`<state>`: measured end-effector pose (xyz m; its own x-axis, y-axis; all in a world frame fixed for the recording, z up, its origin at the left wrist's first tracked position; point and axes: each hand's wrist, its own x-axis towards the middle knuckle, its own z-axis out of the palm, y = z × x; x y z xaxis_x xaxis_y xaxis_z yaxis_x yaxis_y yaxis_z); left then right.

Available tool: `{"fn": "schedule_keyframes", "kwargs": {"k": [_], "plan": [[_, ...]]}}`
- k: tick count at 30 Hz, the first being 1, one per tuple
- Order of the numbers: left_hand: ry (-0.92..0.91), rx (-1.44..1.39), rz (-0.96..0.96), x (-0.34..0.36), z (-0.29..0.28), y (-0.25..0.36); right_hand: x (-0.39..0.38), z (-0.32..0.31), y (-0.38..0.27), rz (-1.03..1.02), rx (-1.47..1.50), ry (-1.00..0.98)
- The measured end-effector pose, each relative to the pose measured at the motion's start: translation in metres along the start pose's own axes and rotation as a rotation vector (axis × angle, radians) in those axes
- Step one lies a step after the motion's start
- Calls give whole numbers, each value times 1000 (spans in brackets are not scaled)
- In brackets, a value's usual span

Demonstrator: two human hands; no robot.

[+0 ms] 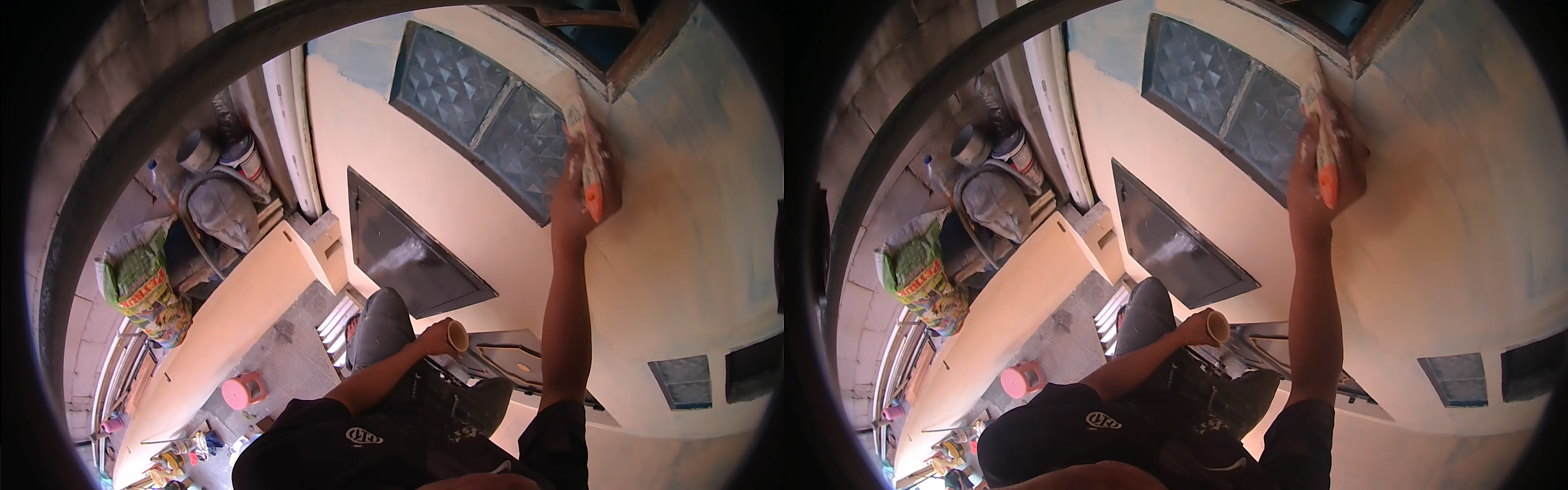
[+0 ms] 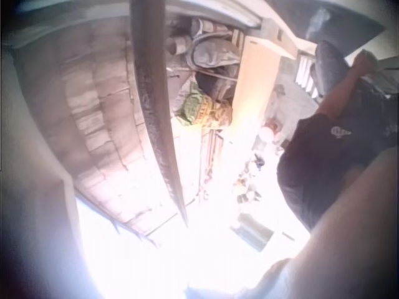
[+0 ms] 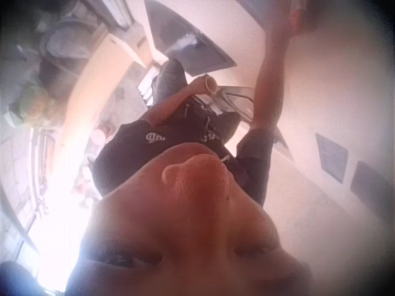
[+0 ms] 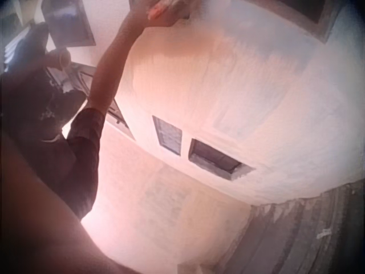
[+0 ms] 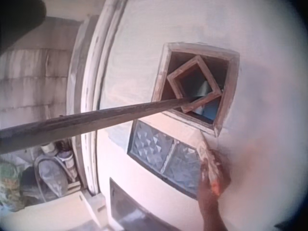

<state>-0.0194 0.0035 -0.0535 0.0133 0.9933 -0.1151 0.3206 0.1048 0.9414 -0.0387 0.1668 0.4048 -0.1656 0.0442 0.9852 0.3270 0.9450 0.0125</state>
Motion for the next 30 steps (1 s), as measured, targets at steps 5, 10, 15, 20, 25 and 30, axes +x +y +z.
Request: {"fn": "schedule_keyframes", "kwargs": {"k": [5, 10, 15, 20, 25, 30], "plan": [[-46, 9, -15, 1, 0, 0, -1, -4, -13, 26, 64, -18], [-29, 10, -1, 3, 3, -7, 9, 67, -28, -83, 343, 50], [-24, -6, 5, -1, -4, -3, 29, 149, -45, -50, 473, 82], [-28, -17, -61, -4, -11, 10, 35, 182, -32, 15, 416, 86], [-19, -15, -57, 0, -5, 4, 28, 144, -11, -55, 366, 97], [-25, 6, -24, -1, -5, 4, 10, 51, 9, -39, 78, -2]]}}
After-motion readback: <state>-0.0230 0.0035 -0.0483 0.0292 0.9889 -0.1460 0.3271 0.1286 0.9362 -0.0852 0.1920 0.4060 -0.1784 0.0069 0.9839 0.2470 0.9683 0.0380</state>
